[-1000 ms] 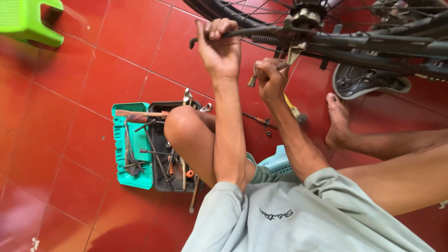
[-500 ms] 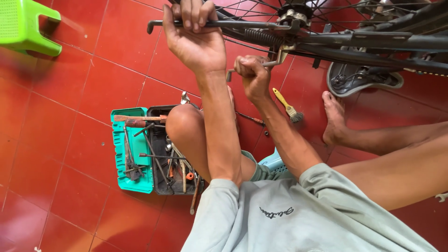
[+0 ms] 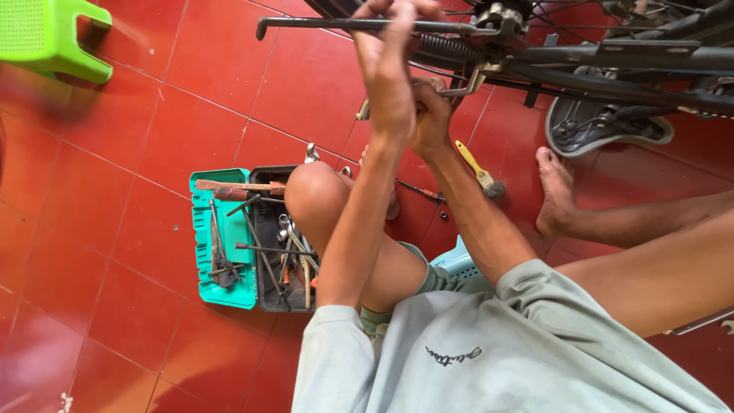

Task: Adjusting and tightening the rear axle nut of a motorcycle using a wrench.

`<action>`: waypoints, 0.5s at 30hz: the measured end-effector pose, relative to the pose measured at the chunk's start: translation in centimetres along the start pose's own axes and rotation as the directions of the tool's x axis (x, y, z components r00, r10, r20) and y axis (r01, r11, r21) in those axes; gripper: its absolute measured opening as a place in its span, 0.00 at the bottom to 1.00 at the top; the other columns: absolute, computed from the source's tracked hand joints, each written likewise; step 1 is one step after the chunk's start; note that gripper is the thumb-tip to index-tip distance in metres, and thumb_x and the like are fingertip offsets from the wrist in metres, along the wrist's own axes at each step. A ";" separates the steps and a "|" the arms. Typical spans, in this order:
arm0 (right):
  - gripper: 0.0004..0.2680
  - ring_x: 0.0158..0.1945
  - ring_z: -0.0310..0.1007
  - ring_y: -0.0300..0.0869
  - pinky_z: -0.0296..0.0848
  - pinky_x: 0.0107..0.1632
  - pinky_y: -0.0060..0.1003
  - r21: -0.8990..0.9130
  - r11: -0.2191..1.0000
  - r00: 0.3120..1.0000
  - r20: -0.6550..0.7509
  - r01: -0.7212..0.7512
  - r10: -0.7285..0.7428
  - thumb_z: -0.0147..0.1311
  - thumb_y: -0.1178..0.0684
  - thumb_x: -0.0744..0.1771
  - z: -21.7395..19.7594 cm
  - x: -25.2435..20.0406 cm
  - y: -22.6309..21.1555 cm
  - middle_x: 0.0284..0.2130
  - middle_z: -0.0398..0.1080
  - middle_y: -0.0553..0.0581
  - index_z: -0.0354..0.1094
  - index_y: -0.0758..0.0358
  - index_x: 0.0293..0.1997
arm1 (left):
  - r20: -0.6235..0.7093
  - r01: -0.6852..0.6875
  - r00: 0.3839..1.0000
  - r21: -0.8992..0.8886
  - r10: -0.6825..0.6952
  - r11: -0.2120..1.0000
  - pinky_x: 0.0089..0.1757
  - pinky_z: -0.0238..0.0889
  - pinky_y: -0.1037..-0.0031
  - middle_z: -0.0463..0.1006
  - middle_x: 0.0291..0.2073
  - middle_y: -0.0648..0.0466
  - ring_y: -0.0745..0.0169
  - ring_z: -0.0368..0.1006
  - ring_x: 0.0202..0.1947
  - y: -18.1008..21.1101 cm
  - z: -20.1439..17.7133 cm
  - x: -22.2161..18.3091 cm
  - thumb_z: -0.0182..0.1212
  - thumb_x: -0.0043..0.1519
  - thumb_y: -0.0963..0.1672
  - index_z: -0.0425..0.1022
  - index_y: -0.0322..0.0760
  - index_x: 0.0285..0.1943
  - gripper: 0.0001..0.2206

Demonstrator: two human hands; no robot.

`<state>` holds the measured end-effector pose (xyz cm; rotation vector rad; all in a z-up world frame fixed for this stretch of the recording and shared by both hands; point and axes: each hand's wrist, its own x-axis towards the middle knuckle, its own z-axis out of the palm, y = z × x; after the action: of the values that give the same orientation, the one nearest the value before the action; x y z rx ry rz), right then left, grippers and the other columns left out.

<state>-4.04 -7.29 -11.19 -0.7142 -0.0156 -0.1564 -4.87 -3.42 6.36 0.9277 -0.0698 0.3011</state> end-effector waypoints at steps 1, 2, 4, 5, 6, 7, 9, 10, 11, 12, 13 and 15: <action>0.15 0.23 0.35 0.33 0.35 0.29 0.37 -0.005 1.000 1.000 0.000 0.002 -0.002 0.49 0.65 0.60 -0.2 0.1 -0.1 0.17 0.40 0.45 0.44 0.55 0.15 | 0.001 0.001 1.000 -0.005 -0.001 1.000 0.47 0.66 0.66 0.78 0.34 0.49 0.60 0.75 0.38 -0.3 0.2 -0.2 0.57 0.67 0.46 0.61 0.39 0.49 0.11; 0.15 0.23 0.35 0.32 0.35 0.29 0.37 -0.017 1.000 1.000 -0.004 0.002 -0.002 0.49 0.65 0.60 -0.3 0.2 -0.2 0.17 0.40 0.44 0.44 0.55 0.15 | 0.043 -0.006 0.999 -0.051 0.008 0.999 0.47 0.70 0.64 0.79 0.36 0.47 0.55 0.76 0.38 -0.5 0.4 -0.3 0.54 0.68 0.43 0.57 0.38 0.52 0.10; 0.16 0.23 0.35 0.32 0.35 0.29 0.37 -0.034 0.999 1.000 -0.008 0.005 -0.005 0.49 0.65 0.61 -0.6 0.4 -0.4 0.17 0.40 0.44 0.44 0.54 0.15 | 0.086 -0.010 0.996 -0.101 0.018 0.995 0.47 0.74 0.63 0.79 0.37 0.44 0.50 0.78 0.38 -0.9 0.8 -0.5 0.52 0.70 0.40 0.53 0.37 0.54 0.11; 0.16 0.23 0.35 0.32 0.35 0.29 0.36 -0.049 0.999 1.000 -0.013 0.004 -0.004 0.50 0.65 0.61 -0.7 0.4 -0.5 0.16 0.40 0.44 0.44 0.54 0.15 | 0.085 0.029 0.996 -0.146 -0.016 0.989 0.44 0.75 0.62 0.79 0.37 0.44 0.51 0.79 0.37 -1.0 0.9 -0.5 0.53 0.69 0.40 0.54 0.38 0.56 0.12; 0.16 0.23 0.35 0.32 0.35 0.29 0.36 -0.065 0.998 1.000 -0.018 0.002 -0.004 0.50 0.64 0.61 -0.8 0.3 -0.6 0.16 0.40 0.44 0.44 0.54 0.15 | 0.086 0.067 0.995 -0.192 -0.051 0.979 0.41 0.77 0.61 0.79 0.37 0.43 0.52 0.80 0.36 -1.1 1.0 -0.6 0.54 0.69 0.39 0.54 0.39 0.58 0.13; 0.16 0.23 0.35 0.32 0.35 0.29 0.36 -0.067 0.998 1.000 -0.017 0.010 -0.011 0.50 0.64 0.61 -0.5 0.3 -0.6 0.16 0.40 0.44 0.44 0.54 0.15 | 0.092 0.067 0.994 -0.195 -0.049 0.978 0.41 0.77 0.61 0.79 0.37 0.43 0.52 0.80 0.36 -0.6 1.5 -0.6 0.54 0.69 0.39 0.54 0.39 0.58 0.13; 0.16 0.22 0.35 0.32 0.36 0.28 0.36 -0.091 0.996 1.000 -0.025 0.012 -0.014 0.50 0.64 0.62 0.1 -0.1 -0.4 0.16 0.40 0.44 0.44 0.53 0.14 | 0.118 0.052 0.993 -0.193 -0.030 0.980 0.40 0.77 0.60 0.78 0.37 0.46 0.55 0.79 0.36 0.5 2.3 -0.9 0.51 0.70 0.39 0.54 0.40 0.56 0.11; 0.16 0.22 0.35 0.32 0.36 0.28 0.36 -0.092 0.996 1.000 -0.026 0.014 -0.016 0.50 0.64 0.62 0.1 -0.1 -0.4 0.16 0.40 0.44 0.44 0.53 0.14 | 0.120 0.053 0.992 -0.194 -0.030 0.980 0.40 0.77 0.60 0.78 0.37 0.46 0.55 0.79 0.36 0.1 2.1 -0.8 0.51 0.70 0.39 0.54 0.40 0.56 0.11; 0.16 0.22 0.35 0.32 0.36 0.28 0.36 -0.105 0.994 1.000 -0.027 0.013 -0.016 0.50 0.64 0.62 0.1 0.1 -0.5 0.15 0.40 0.43 0.44 0.53 0.14 | 0.107 -0.009 0.994 -0.183 0.029 0.983 0.43 0.76 0.63 0.79 0.38 0.45 0.54 0.79 0.40 -0.3 1.9 -0.7 0.52 0.70 0.38 0.56 0.39 0.55 0.11; 0.17 0.22 0.36 0.31 0.36 0.28 0.36 -0.118 0.993 0.999 -0.028 0.012 -0.016 0.50 0.63 0.62 0.1 0.2 -0.6 0.15 0.40 0.43 0.44 0.53 0.14 | 0.094 -0.071 0.992 -0.172 0.088 0.983 0.46 0.75 0.66 0.80 0.39 0.45 0.53 0.79 0.43 -0.7 1.8 -0.5 0.52 0.69 0.38 0.57 0.39 0.55 0.10; 0.17 0.22 0.36 0.31 0.36 0.28 0.36 -0.121 0.993 1.000 -0.027 0.011 -0.015 0.50 0.63 0.62 0.0 0.2 -0.7 0.15 0.40 0.43 0.44 0.53 0.14 | 0.091 -0.072 0.992 -0.175 0.089 0.982 0.46 0.75 0.66 0.80 0.39 0.45 0.53 0.79 0.43 -0.7 1.5 -0.6 0.52 0.69 0.38 0.57 0.39 0.55 0.10; 0.17 0.22 0.36 0.31 0.36 0.27 0.36 -0.149 0.989 0.999 -0.034 0.003 -0.008 0.50 0.63 0.63 -0.2 0.0 -0.8 0.15 0.41 0.43 0.43 0.52 0.14 | 0.070 -0.009 0.997 -0.160 0.021 0.987 0.48 0.75 0.61 0.81 0.40 0.45 0.55 0.80 0.43 -0.6 1.0 -0.8 0.58 0.69 0.40 0.61 0.38 0.61 0.14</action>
<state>-4.14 -7.97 -10.79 -0.8600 0.0277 -0.1762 -5.36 -4.74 6.41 0.7794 -0.1645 0.2723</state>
